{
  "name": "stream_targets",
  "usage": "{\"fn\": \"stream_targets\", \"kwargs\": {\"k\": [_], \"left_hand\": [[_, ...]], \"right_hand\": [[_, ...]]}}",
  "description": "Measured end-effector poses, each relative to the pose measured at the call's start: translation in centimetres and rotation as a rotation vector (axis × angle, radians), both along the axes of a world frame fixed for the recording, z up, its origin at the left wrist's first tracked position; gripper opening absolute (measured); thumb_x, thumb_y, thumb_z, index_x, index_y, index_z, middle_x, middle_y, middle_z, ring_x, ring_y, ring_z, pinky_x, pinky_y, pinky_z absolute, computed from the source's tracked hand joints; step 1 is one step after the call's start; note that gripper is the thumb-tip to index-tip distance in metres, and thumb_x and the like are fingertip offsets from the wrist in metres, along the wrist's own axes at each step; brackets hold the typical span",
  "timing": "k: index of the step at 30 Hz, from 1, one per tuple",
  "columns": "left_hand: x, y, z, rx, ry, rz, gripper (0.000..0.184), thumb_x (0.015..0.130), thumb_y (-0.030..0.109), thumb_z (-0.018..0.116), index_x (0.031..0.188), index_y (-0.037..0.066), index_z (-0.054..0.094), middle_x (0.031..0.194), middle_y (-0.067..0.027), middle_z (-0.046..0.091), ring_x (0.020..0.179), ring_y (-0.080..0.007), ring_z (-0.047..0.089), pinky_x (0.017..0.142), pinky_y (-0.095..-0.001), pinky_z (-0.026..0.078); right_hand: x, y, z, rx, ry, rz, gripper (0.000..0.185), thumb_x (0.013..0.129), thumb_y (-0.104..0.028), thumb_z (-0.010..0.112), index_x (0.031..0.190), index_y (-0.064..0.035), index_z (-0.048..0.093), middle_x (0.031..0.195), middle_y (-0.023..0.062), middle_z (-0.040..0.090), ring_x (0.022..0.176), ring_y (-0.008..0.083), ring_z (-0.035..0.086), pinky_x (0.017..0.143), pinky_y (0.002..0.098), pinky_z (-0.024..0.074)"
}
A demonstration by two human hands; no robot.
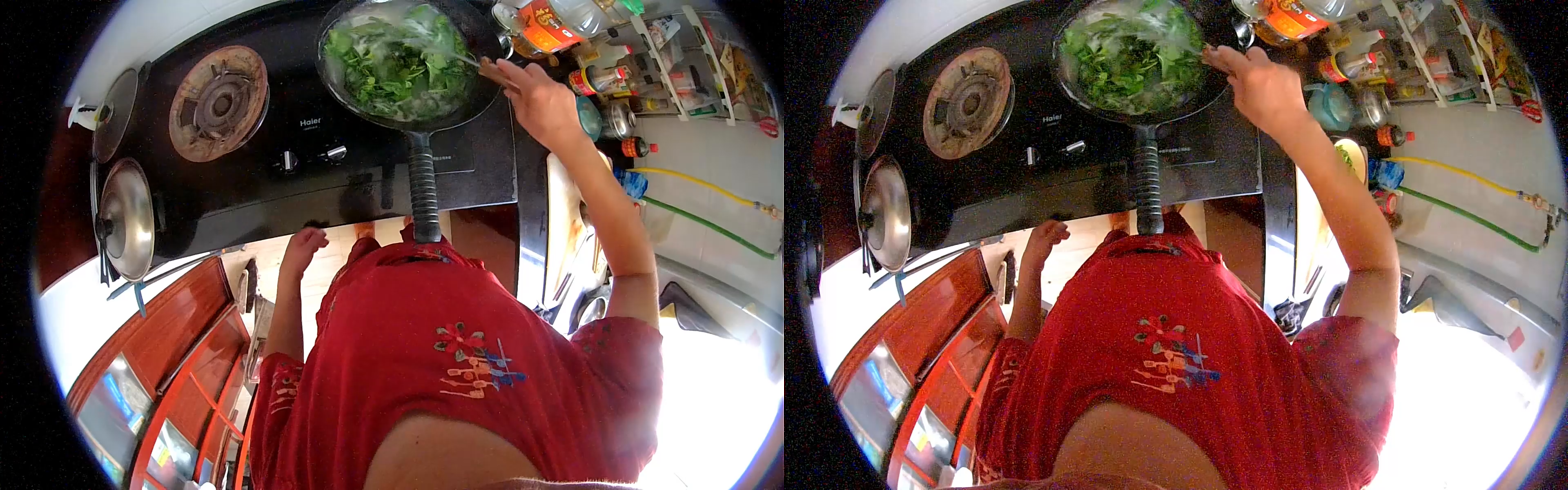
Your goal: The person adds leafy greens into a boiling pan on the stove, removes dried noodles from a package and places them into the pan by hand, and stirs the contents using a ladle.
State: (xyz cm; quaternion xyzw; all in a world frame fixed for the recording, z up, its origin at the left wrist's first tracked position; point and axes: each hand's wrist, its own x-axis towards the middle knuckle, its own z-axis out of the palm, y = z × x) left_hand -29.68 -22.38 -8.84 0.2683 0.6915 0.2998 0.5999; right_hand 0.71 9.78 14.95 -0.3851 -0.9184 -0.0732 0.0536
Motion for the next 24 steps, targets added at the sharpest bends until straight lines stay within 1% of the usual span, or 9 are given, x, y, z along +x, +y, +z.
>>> {"fn": "stream_targets", "kwargs": {"k": [4, 5, 9, 12, 13, 16, 17, 20, 24], "left_hand": [[2.9, 4.6, 6.6, 0.218, -0.134, -0.054, 0.023, 0.086, 0.021, 0.056, 0.098, 0.001, 0.058, 0.083, -0.0062, 0.062, 0.079, -0.0116, 0.056, 0.073, -0.0252, 0.044], [3.8, 5.6, 8.1, 0.272, -0.196, -0.066, 0.025, 0.086, 0.020, 0.056, 0.101, 0.001, 0.057, 0.086, -0.0073, 0.062, 0.081, -0.0126, 0.056, 0.076, -0.0262, 0.044], [6.4, 8.7, 13.2, 0.435, -0.309, -0.140, 0.034, 0.083, 0.013, 0.059, 0.115, 0.004, 0.052, 0.096, -0.0083, 0.057, 0.083, -0.0138, 0.056, 0.082, -0.0283, 0.044], [7.5, 10.1, 16.7, 0.670, -0.138, -0.291, 0.045, 0.078, 0.009, 0.061, 0.122, 0.008, 0.049, 0.100, -0.0081, 0.053, 0.083, -0.0140, 0.056, 0.082, -0.0289, 0.044], [8.0, 10.3, 17.3, 0.730, -0.048, -0.308, 0.049, 0.074, 0.007, 0.064, 0.121, 0.010, 0.050, 0.097, -0.0080, 0.051, 0.077, -0.0138, 0.054, 0.078, -0.0274, 0.044], [8.5, 10.6, 18.0, 0.797, 0.091, -0.432, 0.049, 0.072, 0.008, 0.066, 0.119, 0.009, 0.052, 0.092, -0.0079, 0.049, 0.069, -0.0129, 0.050, 0.070, -0.0252, 0.044], [8.8, 10.8, 17.8, 0.833, 0.092, -0.436, 0.048, 0.071, 0.011, 0.068, 0.117, 0.009, 0.054, 0.085, -0.0062, 0.048, 0.064, -0.0119, 0.047, 0.062, -0.0240, 0.042], [9.1, 10.9, 18.4, 0.621, 0.039, -0.525, 0.046, 0.073, 0.025, 0.069, 0.115, 0.012, 0.055, 0.080, -0.0061, 0.051, 0.062, -0.0161, 0.050, 0.058, -0.0270, 0.044], [9.6, 10.8, 17.5, 0.695, 0.052, -0.556, 0.039, 0.075, 0.026, 0.067, 0.109, 0.009, 0.058, 0.076, -0.0065, 0.051, 0.062, -0.0174, 0.052, 0.055, -0.0281, 0.045]], "right_hand": [[0.2, 2.1, 0.6, -0.027, 0.076, -0.067, 0.040, 0.076, -0.018, 0.063, 0.115, -0.0166, 0.054, 0.091, 0.0131, 0.059, 0.077, 0.0332, 0.060, 0.068, 0.0407, 0.0488], [0.6, 2.8, 0.6, -0.008, 0.100, -0.063, 0.037, 0.078, -0.027, 0.061, 0.112, -0.0169, 0.055, 0.089, 0.0142, 0.061, 0.077, 0.0340, 0.061, 0.070, 0.0426, 0.0493], [1.8, 3.0, 3.8, -0.169, 0.028, -0.267, 0.038, 0.080, -0.034, 0.056, 0.111, -0.0133, 0.056, 0.094, 0.0165, 0.062, 0.088, 0.0346, 0.059, 0.075, 0.0442, 0.0473], [3.6, 3.1, 5.4, -0.246, -0.041, -0.320, 0.042, 0.079, -0.034, 0.060, 0.114, -0.0101, 0.055, 0.089, 0.0181, 0.062, 0.086, 0.0345, 0.060, 0.075, 0.0389, 0.0461], [5.3, 3.9, 4.7, -0.235, -0.049, -0.231, 0.037, 0.082, -0.032, 0.058, 0.110, -0.0093, 0.057, 0.072, 0.0124, 0.061, 0.064, 0.0231, 0.060, 0.058, 0.0319, 0.0464], [6.7, 3.5, 5.0, -0.847, 0.081, -0.447, 0.030, 0.085, -0.030, 0.056, 0.106, -0.0087, 0.059, 0.059, 0.0013, 0.049, 0.044, 0.0070, 0.043, 0.040, 0.0216, 0.0330], [6.6, 2.2, 5.4, -1.043, 0.220, -0.650, 0.028, 0.087, -0.027, 0.055, 0.108, -0.0083, 0.057, 0.058, -0.0058, 0.039, 0.042, -0.0008, 0.027, 0.035, 0.0167, 0.0173], [7.3, 0.2, 3.1, -1.399, 0.567, -0.771, 0.031, 0.088, -0.027, 0.055, 0.112, -0.0065, 0.054, 0.061, -0.0048, 0.042, 0.042, -0.0002, 0.029, 0.034, 0.0160, 0.0178], [6.2, -1.8, -0.2, -1.614, 0.782, -0.747, 0.027, 0.088, -0.027, 0.054, 0.108, -0.0094, 0.052, 0.063, -0.0044, 0.044, 0.039, 0.0003, 0.026, 0.033, 0.0161, 0.0180]]}}
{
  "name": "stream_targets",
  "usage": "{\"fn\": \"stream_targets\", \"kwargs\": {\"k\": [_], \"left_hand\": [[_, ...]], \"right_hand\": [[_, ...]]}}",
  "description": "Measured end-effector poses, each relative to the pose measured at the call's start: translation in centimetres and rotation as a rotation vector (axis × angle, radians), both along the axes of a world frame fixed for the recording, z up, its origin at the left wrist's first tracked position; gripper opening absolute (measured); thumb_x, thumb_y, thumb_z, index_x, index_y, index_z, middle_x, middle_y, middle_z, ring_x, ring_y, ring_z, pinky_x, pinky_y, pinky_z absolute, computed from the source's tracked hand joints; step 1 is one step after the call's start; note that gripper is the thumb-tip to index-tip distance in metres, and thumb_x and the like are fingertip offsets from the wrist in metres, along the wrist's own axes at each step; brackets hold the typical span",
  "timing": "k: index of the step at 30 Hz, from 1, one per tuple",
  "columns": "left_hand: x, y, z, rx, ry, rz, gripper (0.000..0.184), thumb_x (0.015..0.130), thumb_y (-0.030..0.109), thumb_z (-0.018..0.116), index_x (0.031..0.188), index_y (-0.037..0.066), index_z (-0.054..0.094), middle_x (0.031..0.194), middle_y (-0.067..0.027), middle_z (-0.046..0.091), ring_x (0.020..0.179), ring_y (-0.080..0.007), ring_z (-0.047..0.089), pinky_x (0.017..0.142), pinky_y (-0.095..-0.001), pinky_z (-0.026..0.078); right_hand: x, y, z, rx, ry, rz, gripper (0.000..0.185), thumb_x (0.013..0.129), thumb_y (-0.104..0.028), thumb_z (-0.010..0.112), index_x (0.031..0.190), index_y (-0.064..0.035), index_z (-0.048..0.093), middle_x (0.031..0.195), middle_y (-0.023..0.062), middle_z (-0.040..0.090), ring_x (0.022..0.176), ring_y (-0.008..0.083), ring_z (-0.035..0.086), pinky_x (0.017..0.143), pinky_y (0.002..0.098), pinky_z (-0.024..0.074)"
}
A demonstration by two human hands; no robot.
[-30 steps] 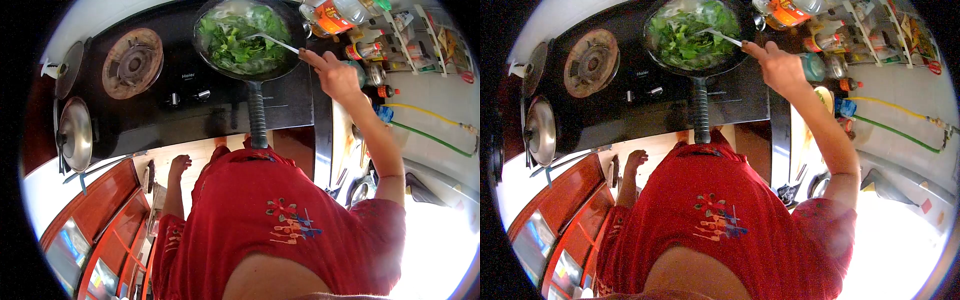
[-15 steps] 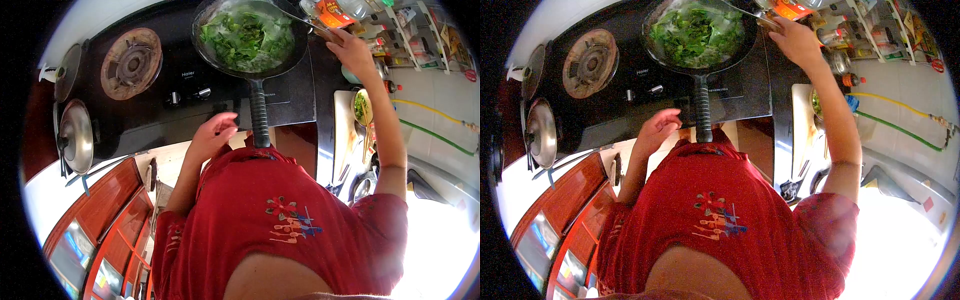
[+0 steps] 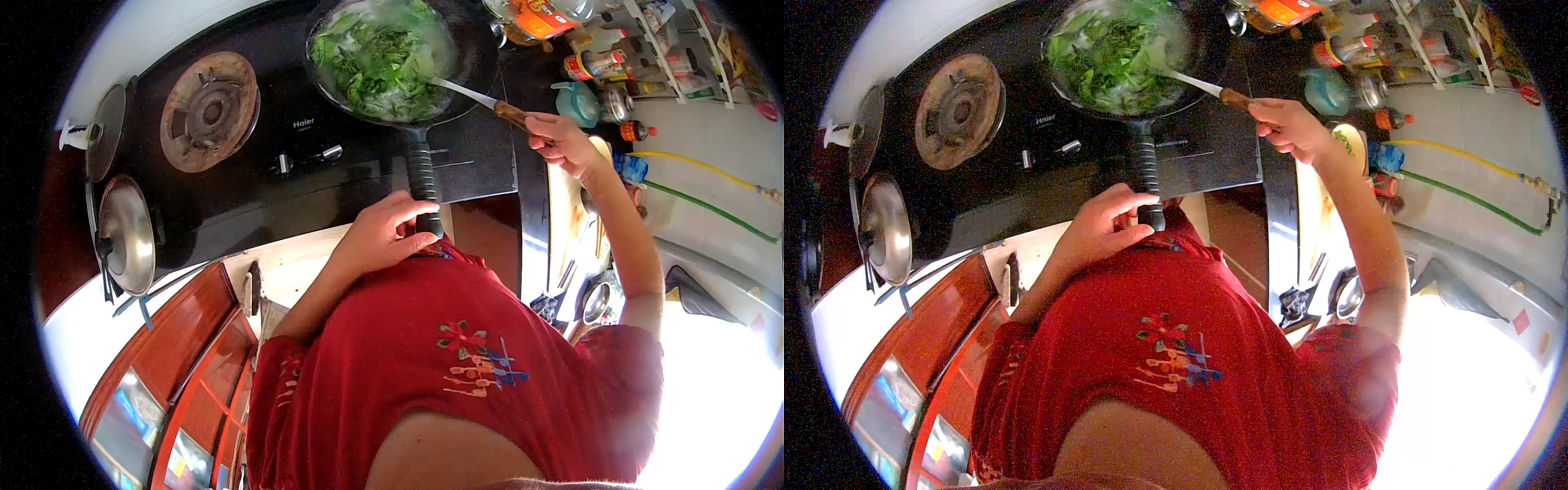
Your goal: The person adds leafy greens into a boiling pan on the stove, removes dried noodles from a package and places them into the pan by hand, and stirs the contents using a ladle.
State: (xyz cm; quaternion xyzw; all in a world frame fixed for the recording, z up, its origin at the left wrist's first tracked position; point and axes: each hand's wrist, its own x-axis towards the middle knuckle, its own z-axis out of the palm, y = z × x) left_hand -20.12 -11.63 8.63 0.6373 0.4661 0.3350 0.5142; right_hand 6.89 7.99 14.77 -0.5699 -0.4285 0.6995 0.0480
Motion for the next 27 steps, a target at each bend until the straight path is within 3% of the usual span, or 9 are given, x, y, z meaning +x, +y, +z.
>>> {"fn": "stream_targets", "kwargs": {"k": [1, 6, 10, 11, 14, 17, 20, 25, 27], "left_hand": [[0.0, 0.1, 0.4, -0.013, -0.019, -0.006, 0.034, 0.077, 0.019, 0.065, 0.108, 0.007, 0.058, 0.074, -0.0056, 0.048, 0.062, -0.0157, 0.050, 0.057, -0.0272, 0.043], [0.0, 0.3, 0.2, 0.005, -0.005, 0.003, 0.032, 0.076, 0.019, 0.065, 0.106, 0.008, 0.058, 0.073, -0.0060, 0.048, 0.061, -0.0170, 0.050, 0.056, -0.0285, 0.043], [0.0, 0.5, 0.4, 0.006, 0.017, -0.008, 0.031, 0.076, 0.019, 0.065, 0.104, 0.008, 0.058, 0.071, -0.0057, 0.048, 0.059, -0.0170, 0.049, 0.055, -0.0287, 0.042], [0.0, 0.5, 0.4, 0.013, 0.019, -0.006, 0.031, 0.075, 0.019, 0.065, 0.104, 0.008, 0.058, 0.071, -0.0057, 0.047, 0.059, -0.0170, 0.049, 0.055, -0.0287, 0.041], [0.1, 0.4, 0.3, 0.025, 0.019, 0.003, 0.034, 0.073, 0.018, 0.067, 0.105, 0.008, 0.058, 0.071, -0.0058, 0.047, 0.058, -0.0170, 0.048, 0.055, -0.0289, 0.041], [0.2, 0.3, 0.4, 0.026, 0.038, 0.004, 0.037, 0.071, 0.019, 0.069, 0.105, 0.008, 0.057, 0.072, -0.0065, 0.048, 0.060, -0.0190, 0.050, 0.056, -0.0304, 0.042], [0.1, 0.3, 0.7, 0.039, 0.090, -0.014, 0.040, 0.069, 0.021, 0.070, 0.105, 0.008, 0.057, 0.076, -0.0080, 0.050, 0.066, -0.0234, 0.053, 0.060, -0.0336, 0.045], [0.3, -0.1, 0.3, 0.070, 0.078, 0.028, 0.042, 0.069, 0.014, 0.071, 0.108, 0.010, 0.056, 0.074, -0.0058, 0.047, 0.060, -0.0174, 0.049, 0.057, -0.0299, 0.043], [0.2, -0.1, 0.4, 0.039, 0.080, 0.012, 0.040, 0.070, 0.017, 0.069, 0.107, 0.009, 0.055, 0.076, -0.0078, 0.049, 0.065, -0.0227, 0.052, 0.060, -0.0333, 0.044]], "right_hand": [[-0.1, -0.2, -0.5, -0.015, 0.049, -0.021, 0.027, 0.089, -0.027, 0.053, 0.109, -0.0095, 0.052, 0.063, -0.0045, 0.043, 0.039, 0.0001, 0.025, 0.033, 0.0160, 0.0179], [-0.6, -0.5, 1.1, 0.174, 0.040, -0.041, 0.037, 0.087, -0.025, 0.055, 0.119, -0.0085, 0.048, 0.064, -0.0048, 0.042, 0.043, 0.0003, 0.026, 0.035, 0.0161, 0.0174], [-1.7, -0.7, 4.0, 0.553, -0.173, 0.063, 0.039, 0.085, -0.026, 0.057, 0.118, -0.0053, 0.052, 0.067, -0.0056, 0.044, 0.051, 0.0028, 0.037, 0.044, 0.0169, 0.0290], [-1.5, -0.3, 3.4, 0.768, -0.222, 0.167, 0.037, 0.083, -0.025, 0.059, 0.116, -0.0092, 0.055, 0.067, -0.0010, 0.050, 0.057, 0.0118, 0.052, 0.051, 0.0228, 0.0400], [-1.7, 0.4, 1.6, 1.474, -0.498, 0.409, 0.040, 0.080, -0.024, 0.061, 0.119, -0.0173, 0.053, 0.070, 0.0066, 0.055, 0.062, 0.0244, 0.059, 0.055, 0.0323, 0.0468], [-4.1, -0.3, 1.6, 1.680, -0.719, 0.612, 0.045, 0.079, -0.018, 0.062, 0.122, -0.0208, 0.050, 0.076, 0.0061, 0.053, 0.057, 0.0258, 0.055, 0.053, 0.0366, 0.0470], [-5.8, -1.5, 1.0, 1.595, -0.801, 0.781, 0.047, 0.078, -0.016, 0.062, 0.122, -0.0231, 0.049, 0.078, 0.0083, 0.051, 0.060, 0.0312, 0.056, 0.052, 0.0386, 0.0473], [-5.4, -2.7, 2.2, 1.577, -0.781, 0.935, 0.050, 0.076, -0.014, 0.062, 0.123, -0.0227, 0.047, 0.075, 0.0072, 0.048, 0.057, 0.0278, 0.055, 0.050, 0.0380, 0.0470], [-5.0, -3.0, 3.1, 1.582, -0.778, 0.964, 0.051, 0.076, -0.013, 0.062, 0.123, -0.0224, 0.047, 0.073, 0.0071, 0.047, 0.057, 0.0275, 0.055, 0.050, 0.0380, 0.0468]]}}
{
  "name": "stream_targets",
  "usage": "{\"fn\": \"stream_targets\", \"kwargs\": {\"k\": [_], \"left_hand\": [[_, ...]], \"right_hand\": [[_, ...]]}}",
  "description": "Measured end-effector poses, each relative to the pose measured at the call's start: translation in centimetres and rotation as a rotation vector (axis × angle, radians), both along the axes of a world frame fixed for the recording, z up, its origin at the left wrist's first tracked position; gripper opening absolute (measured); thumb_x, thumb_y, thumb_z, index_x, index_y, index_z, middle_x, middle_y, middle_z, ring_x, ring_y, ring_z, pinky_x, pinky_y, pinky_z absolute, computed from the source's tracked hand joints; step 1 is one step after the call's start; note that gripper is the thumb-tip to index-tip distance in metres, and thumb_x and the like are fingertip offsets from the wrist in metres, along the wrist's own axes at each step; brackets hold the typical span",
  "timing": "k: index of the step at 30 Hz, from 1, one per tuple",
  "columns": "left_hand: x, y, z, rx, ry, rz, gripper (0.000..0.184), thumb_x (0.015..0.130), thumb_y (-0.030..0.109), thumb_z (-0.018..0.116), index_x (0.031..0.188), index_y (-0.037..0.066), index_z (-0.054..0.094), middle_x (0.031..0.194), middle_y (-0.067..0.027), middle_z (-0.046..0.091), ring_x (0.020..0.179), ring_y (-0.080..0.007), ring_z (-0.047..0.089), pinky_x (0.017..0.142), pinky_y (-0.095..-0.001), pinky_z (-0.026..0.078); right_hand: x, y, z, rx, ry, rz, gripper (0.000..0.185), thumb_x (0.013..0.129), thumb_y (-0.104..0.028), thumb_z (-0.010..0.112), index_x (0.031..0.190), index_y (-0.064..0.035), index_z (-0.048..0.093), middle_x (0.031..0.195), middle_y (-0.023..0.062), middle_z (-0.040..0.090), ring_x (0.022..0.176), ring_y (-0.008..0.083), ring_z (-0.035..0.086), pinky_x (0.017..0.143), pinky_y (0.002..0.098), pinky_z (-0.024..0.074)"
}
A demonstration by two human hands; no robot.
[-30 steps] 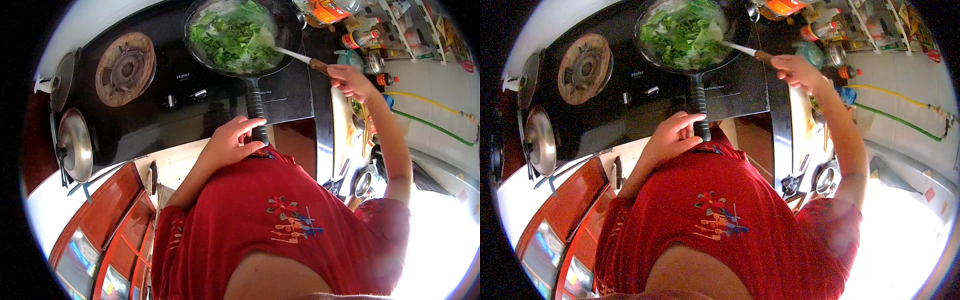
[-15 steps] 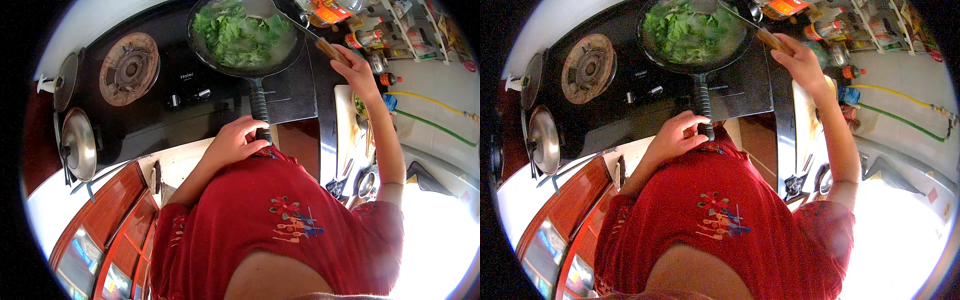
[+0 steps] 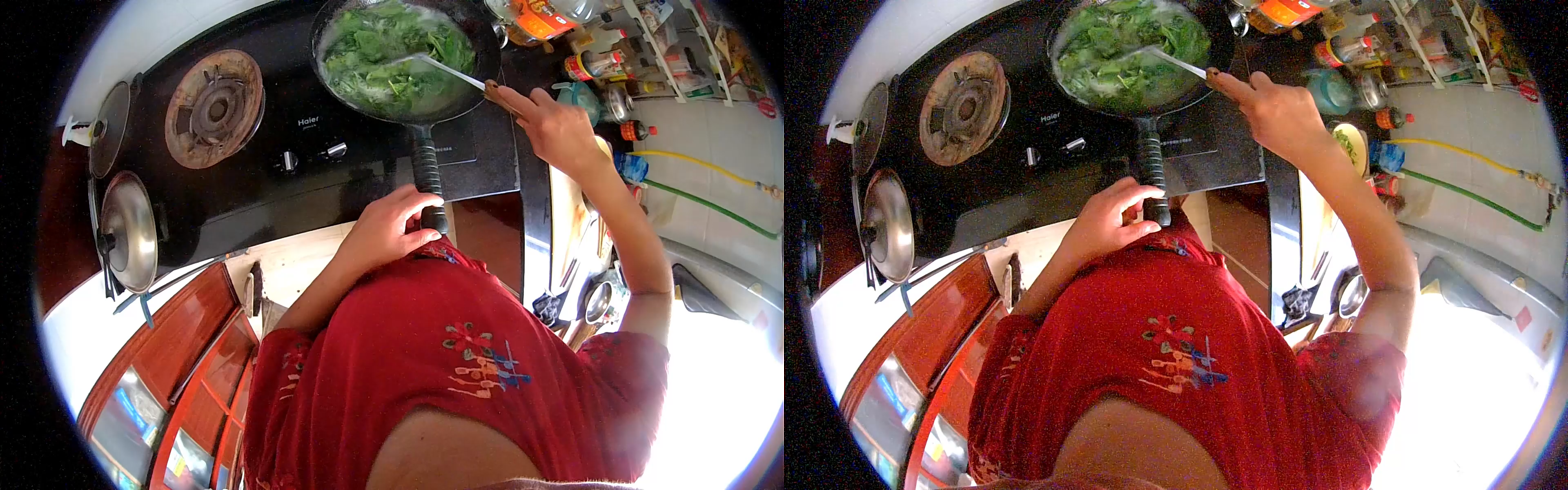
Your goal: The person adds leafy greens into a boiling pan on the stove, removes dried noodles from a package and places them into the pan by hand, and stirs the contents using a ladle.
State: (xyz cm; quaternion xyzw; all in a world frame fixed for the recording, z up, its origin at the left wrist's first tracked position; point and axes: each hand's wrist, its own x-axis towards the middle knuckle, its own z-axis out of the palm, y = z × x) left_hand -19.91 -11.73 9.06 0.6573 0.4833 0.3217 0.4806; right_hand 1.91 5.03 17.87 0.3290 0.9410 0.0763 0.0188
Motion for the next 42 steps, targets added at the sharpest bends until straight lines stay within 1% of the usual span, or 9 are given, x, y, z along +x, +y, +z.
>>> {"fn": "stream_targets", "kwargs": {"k": [6, 9, 19, 21, 22, 25, 31, 34, 42], "left_hand": [[0.0, -0.2, -0.1, 0.004, -0.024, 0.011, 0.040, 0.070, 0.018, 0.069, 0.106, 0.009, 0.055, 0.078, -0.0088, 0.050, 0.068, -0.0249, 0.053, 0.062, -0.0351, 0.044], [0.0, -0.2, -0.1, 0.010, -0.012, 0.012, 0.040, 0.070, 0.018, 0.070, 0.106, 0.009, 0.055, 0.079, -0.0087, 0.050, 0.068, -0.0246, 0.054, 0.062, -0.0350, 0.045], [0.2, -0.2, 0.1, -0.052, -0.042, 0.020, 0.039, 0.070, 0.018, 0.070, 0.106, 0.010, 0.056, 0.077, -0.0077, 0.049, 0.067, -0.0233, 0.053, 0.061, -0.0339, 0.044], [0.2, -0.2, -0.4, -0.019, -0.051, 0.034, 0.040, 0.069, 0.015, 0.071, 0.107, 0.010, 0.056, 0.075, -0.0062, 0.048, 0.065, -0.0182, 0.052, 0.060, -0.0303, 0.046], [0.3, -0.2, -0.6, -0.002, -0.057, 0.040, 0.041, 0.069, 0.014, 0.071, 0.107, 0.010, 0.056, 0.073, -0.0054, 0.047, 0.064, -0.0156, 0.051, 0.059, -0.0284, 0.047], [0.2, -0.2, -0.3, -0.061, -0.059, 0.038, 0.039, 0.070, 0.017, 0.070, 0.105, 0.010, 0.056, 0.076, -0.0069, 0.049, 0.066, -0.0221, 0.053, 0.061, -0.0330, 0.044], [0.3, -0.3, -0.2, -0.056, -0.078, 0.048, 0.038, 0.070, 0.018, 0.069, 0.105, 0.010, 0.056, 0.076, -0.0070, 0.049, 0.066, -0.0224, 0.052, 0.061, -0.0330, 0.044], [0.2, -0.2, -0.6, -0.009, -0.059, 0.039, 0.039, 0.069, 0.012, 0.071, 0.106, 0.009, 0.057, 0.074, -0.0050, 0.047, 0.063, -0.0154, 0.049, 0.058, -0.0277, 0.046], [0.4, -0.3, -0.9, -0.008, -0.074, 0.047, 0.043, 0.068, 0.010, 0.072, 0.107, 0.009, 0.056, 0.074, -0.0048, 0.046, 0.061, -0.0152, 0.047, 0.057, -0.0278, 0.043]], "right_hand": [[1.5, -1.6, 4.8, -0.041, -0.049, 0.003, 0.051, 0.075, -0.011, 0.062, 0.122, -0.0223, 0.049, 0.076, 0.0067, 0.050, 0.059, 0.0273, 0.056, 0.052, 0.0385, 0.0467], [2.4, -2.0, 6.9, 0.016, -0.129, -0.110, 0.049, 0.075, -0.010, 0.062, 0.121, -0.0235, 0.050, 0.077, 0.0069, 0.051, 0.061, 0.0268, 0.057, 0.052, 0.0392, 0.0467], [2.4, 2.3, -0.5, 0.077, 0.059, -0.177, 0.052, 0.076, -0.009, 0.061, 0.124, -0.0227, 0.046, 0.080, 0.0084, 0.050, 0.065, 0.0291, 0.057, 0.056, 0.0392, 0.0472], [1.6, 2.9, -1.0, 0.061, 0.107, -0.172, 0.051, 0.077, -0.010, 0.061, 0.124, -0.0220, 0.046, 0.079, 0.0091, 0.050, 0.067, 0.0297, 0.057, 0.059, 0.0397, 0.0473], [1.3, 3.3, -1.0, 0.059, 0.129, -0.158, 0.050, 0.077, -0.010, 0.062, 0.123, -0.0217, 0.047, 0.079, 0.0093, 0.051, 0.068, 0.0300, 0.057, 0.060, 0.0396, 0.0474], [0.4, 4.4, -0.9, 0.061, 0.176, -0.125, 0.048, 0.076, -0.011, 0.062, 0.122, -0.0207, 0.048, 0.079, 0.0098, 0.053, 0.071, 0.0302, 0.058, 0.062, 0.0391, 0.0476], [-2.1, 5.5, -1.7, 0.035, 0.246, -0.074, 0.045, 0.076, -0.013, 0.062, 0.119, -0.0213, 0.050, 0.082, 0.0095, 0.056, 0.073, 0.0293, 0.059, 0.062, 0.0382, 0.0488], [-3.4, 4.3, -1.5, 0.038, 0.187, -0.010, 0.046, 0.076, -0.012, 0.062, 0.120, -0.0229, 0.050, 0.080, 0.0084, 0.056, 0.071, 0.0284, 0.059, 0.060, 0.0373, 0.0493], [-2.7, -0.2, 2.8, -0.033, 0.069, 0.105, 0.049, 0.074, -0.010, 0.063, 0.119, -0.0234, 0.051, 0.073, 0.0057, 0.048, 0.064, 0.0245, 0.056, 0.054, 0.0363, 0.0465]]}}
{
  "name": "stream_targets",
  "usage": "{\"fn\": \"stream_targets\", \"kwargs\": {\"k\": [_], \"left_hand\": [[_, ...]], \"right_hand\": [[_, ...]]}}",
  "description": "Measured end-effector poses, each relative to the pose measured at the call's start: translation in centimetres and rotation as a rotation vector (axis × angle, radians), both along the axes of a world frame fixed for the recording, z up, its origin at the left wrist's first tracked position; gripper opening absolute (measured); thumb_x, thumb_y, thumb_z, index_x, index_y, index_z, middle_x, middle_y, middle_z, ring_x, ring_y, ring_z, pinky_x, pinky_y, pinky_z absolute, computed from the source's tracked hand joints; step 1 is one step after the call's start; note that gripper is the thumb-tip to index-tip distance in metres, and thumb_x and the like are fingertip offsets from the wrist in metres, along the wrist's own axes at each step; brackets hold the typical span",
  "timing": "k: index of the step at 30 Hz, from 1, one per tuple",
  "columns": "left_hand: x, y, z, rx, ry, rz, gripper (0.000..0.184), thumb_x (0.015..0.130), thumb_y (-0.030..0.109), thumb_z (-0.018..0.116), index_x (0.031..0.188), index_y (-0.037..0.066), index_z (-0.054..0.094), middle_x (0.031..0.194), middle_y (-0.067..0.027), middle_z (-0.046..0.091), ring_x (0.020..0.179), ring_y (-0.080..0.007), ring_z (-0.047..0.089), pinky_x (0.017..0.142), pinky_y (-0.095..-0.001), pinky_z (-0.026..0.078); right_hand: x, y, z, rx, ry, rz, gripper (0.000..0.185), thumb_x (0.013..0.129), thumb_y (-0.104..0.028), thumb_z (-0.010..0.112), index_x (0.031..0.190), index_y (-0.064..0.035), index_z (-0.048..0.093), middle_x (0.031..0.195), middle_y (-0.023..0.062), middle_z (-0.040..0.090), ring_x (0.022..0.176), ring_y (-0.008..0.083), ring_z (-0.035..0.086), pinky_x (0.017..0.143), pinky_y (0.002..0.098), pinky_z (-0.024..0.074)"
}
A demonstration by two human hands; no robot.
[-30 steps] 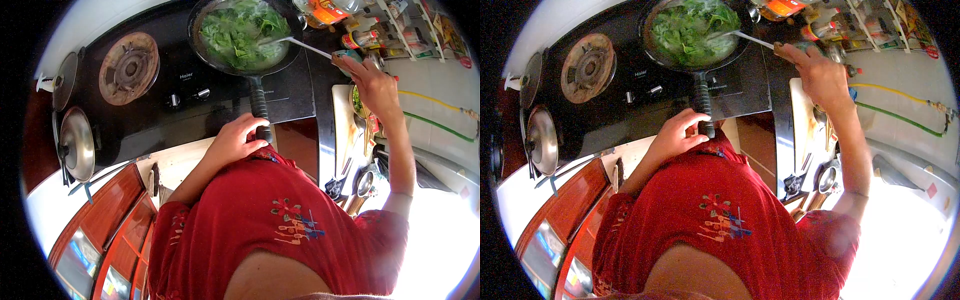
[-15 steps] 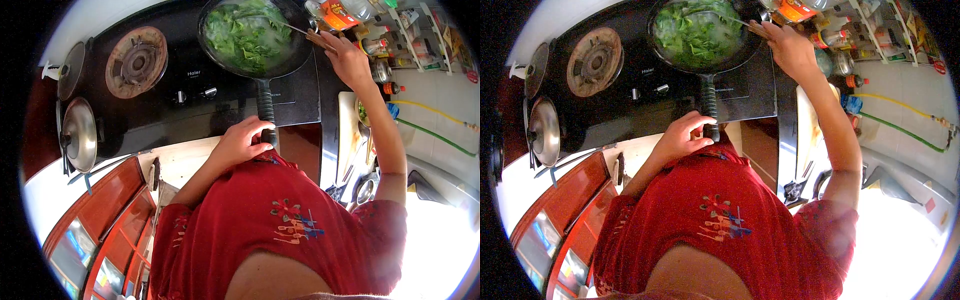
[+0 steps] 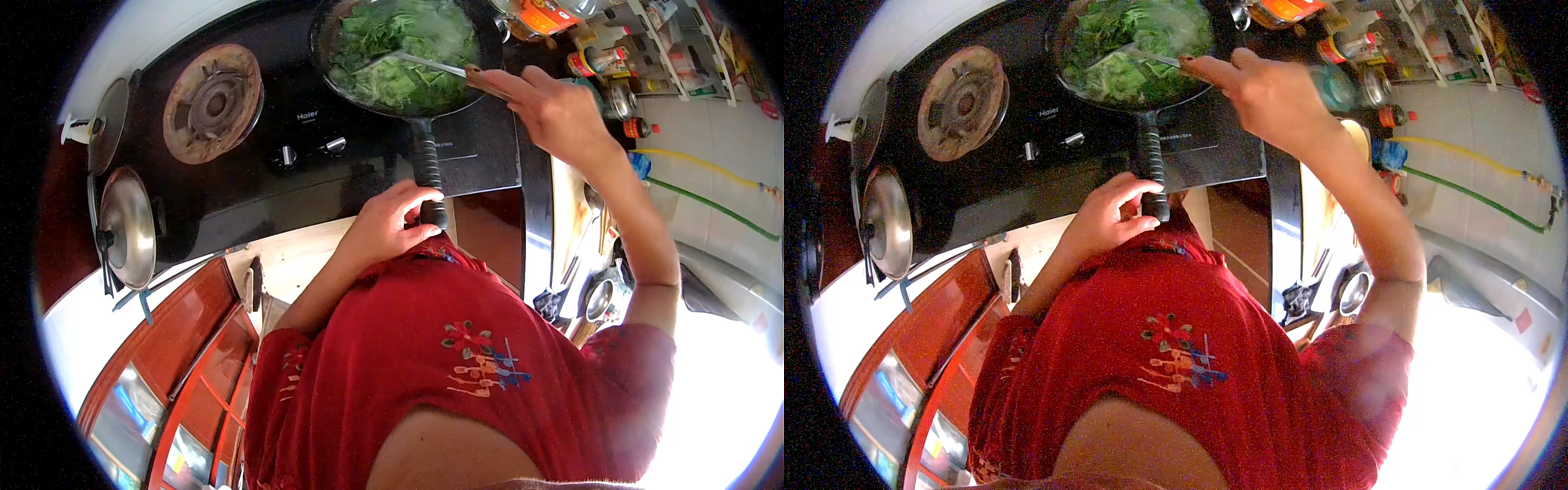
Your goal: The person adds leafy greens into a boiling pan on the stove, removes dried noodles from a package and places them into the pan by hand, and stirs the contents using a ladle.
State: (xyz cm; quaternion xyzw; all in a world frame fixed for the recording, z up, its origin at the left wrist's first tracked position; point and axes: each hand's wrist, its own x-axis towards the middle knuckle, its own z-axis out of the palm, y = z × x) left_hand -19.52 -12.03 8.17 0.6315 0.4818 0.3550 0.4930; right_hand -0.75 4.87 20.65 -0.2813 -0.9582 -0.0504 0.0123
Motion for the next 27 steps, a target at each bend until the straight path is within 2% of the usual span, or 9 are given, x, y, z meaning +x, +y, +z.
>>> {"fn": "stream_targets", "kwargs": {"k": [4, 6, 9, 16, 19, 23, 27], "left_hand": [[0.0, 0.0, -0.1, 0.027, -0.018, 0.006, 0.044, 0.067, 0.010, 0.073, 0.107, 0.008, 0.056, 0.073, -0.0048, 0.046, 0.061, -0.0154, 0.047, 0.056, -0.0278, 0.043], [-0.1, 0.1, 0.1, 0.007, -0.012, -0.003, 0.042, 0.068, 0.014, 0.072, 0.106, 0.009, 0.056, 0.076, -0.0061, 0.048, 0.063, -0.0191, 0.050, 0.059, -0.0299, 0.045], [-0.1, 0.2, 0.1, -0.005, -0.011, -0.014, 0.041, 0.068, 0.016, 0.072, 0.106, 0.010, 0.056, 0.076, -0.0066, 0.049, 0.064, -0.0203, 0.051, 0.059, -0.0306, 0.046], [-0.1, 0.3, 0.1, -0.009, -0.010, -0.025, 0.042, 0.067, 0.014, 0.073, 0.105, 0.010, 0.056, 0.074, -0.0060, 0.048, 0.060, -0.0189, 0.049, 0.056, -0.0306, 0.044], [-0.1, 0.2, 0.4, -0.033, -0.011, -0.012, 0.042, 0.067, 0.014, 0.073, 0.105, 0.009, 0.056, 0.074, -0.0059, 0.048, 0.059, -0.0189, 0.049, 0.055, -0.0306, 0.044], [-0.2, 0.3, 0.6, -0.046, -0.002, -0.012, 0.041, 0.068, 0.016, 0.071, 0.106, 0.010, 0.056, 0.076, -0.0064, 0.049, 0.061, -0.0193, 0.051, 0.055, -0.0298, 0.045], [-0.1, 0.3, 0.4, -0.040, -0.008, -0.009, 0.042, 0.067, 0.014, 0.072, 0.106, 0.011, 0.057, 0.073, -0.0037, 0.046, 0.061, -0.0148, 0.049, 0.056, -0.0276, 0.044]], "right_hand": [[2.2, -0.6, 3.4, -0.021, 0.017, -0.014, 0.041, 0.072, -0.010, 0.063, 0.112, -0.0207, 0.056, 0.073, 0.0062, 0.052, 0.065, 0.0257, 0.057, 0.055, 0.0367, 0.0467], [3.2, -1.0, 4.8, -0.073, 0.034, -0.075, 0.039, 0.071, -0.009, 0.064, 0.108, -0.0194, 0.058, 0.074, 0.0067, 0.054, 0.068, 0.0273, 0.058, 0.057, 0.0383, 0.0472], [3.9, -1.8, 5.5, -0.120, -0.046, -0.145, 0.044, 0.073, -0.005, 0.063, 0.114, -0.0181, 0.055, 0.085, 0.0070, 0.058, 0.072, 0.0272, 0.059, 0.060, 0.0370, 0.0475], [2.9, -1.2, -1.3, -0.099, -0.149, -0.210, 0.043, 0.077, -0.014, 0.060, 0.117, -0.0164, 0.046, 0.084, 0.0110, 0.052, 0.068, 0.0298, 0.061, 0.055, 0.0404, 0.0488], [1.7, -0.4, -2.8, 0.025, -0.223, -0.228, 0.045, 0.077, -0.016, 0.062, 0.118, -0.0222, 0.046, 0.084, 0.0080, 0.050, 0.071, 0.0270, 0.059, 0.060, 0.0373, 0.0476], [3.0, 1.9, -0.1, -0.044, -0.064, -0.140, 0.036, 0.079, -0.017, 0.059, 0.114, -0.0225, 0.052, 0.081, 0.0107, 0.051, 0.064, 0.0301, 0.058, 0.055, 0.0391, 0.0486], [2.1, 3.3, 1.4, 0.041, 0.005, -0.101, 0.037, 0.078, -0.018, 0.061, 0.114, -0.0238, 0.054, 0.079, 0.0094, 0.051, 0.064, 0.0297, 0.058, 0.055, 0.0389, 0.0485]]}}
